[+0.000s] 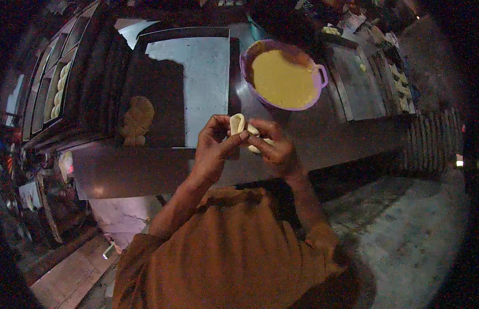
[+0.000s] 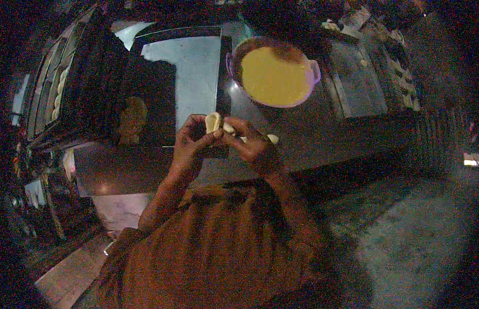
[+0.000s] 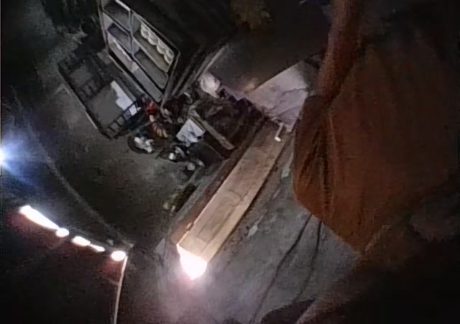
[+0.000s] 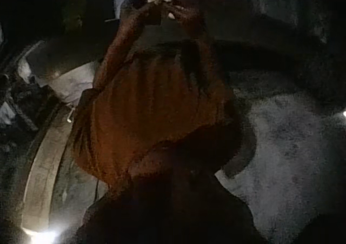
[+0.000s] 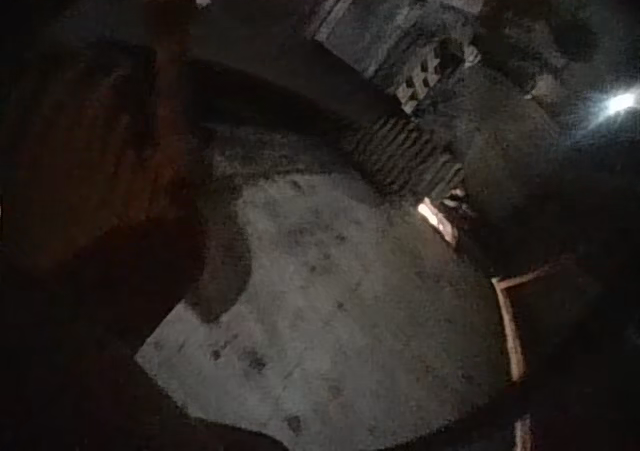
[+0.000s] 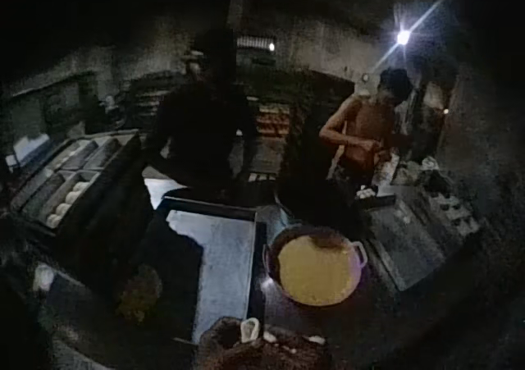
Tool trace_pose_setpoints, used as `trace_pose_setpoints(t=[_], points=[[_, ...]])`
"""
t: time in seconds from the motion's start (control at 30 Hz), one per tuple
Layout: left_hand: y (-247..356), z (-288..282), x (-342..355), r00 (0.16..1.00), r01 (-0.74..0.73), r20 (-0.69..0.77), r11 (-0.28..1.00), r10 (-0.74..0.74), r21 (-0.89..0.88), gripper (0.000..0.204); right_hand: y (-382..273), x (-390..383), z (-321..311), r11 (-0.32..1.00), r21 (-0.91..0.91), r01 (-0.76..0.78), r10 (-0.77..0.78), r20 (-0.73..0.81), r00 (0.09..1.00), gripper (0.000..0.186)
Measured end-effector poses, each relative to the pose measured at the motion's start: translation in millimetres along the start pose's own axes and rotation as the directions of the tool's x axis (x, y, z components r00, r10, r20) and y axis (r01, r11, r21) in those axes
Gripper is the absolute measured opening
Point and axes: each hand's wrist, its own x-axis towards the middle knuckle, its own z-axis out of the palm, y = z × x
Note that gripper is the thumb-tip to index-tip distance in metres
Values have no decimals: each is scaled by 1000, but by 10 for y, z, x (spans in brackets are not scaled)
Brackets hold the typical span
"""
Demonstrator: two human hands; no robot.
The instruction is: The person shapes dough into balls by hand, places some into metal pans, and dips others into a bowl of yellow liquid before arranging them on metal trays.
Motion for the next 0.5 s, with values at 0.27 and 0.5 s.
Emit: trace_pose_setpoints(t=[0.27,0.5], points=[[174,-130,-138,975,-17,216,945,-57,325,26,-43,222,-348,914,268,-304,268,163,950,24],[98,-209,-4,934,262,281,957,-219,-127,33,23,197,-414,976,215,46,-59,55,997,26]])
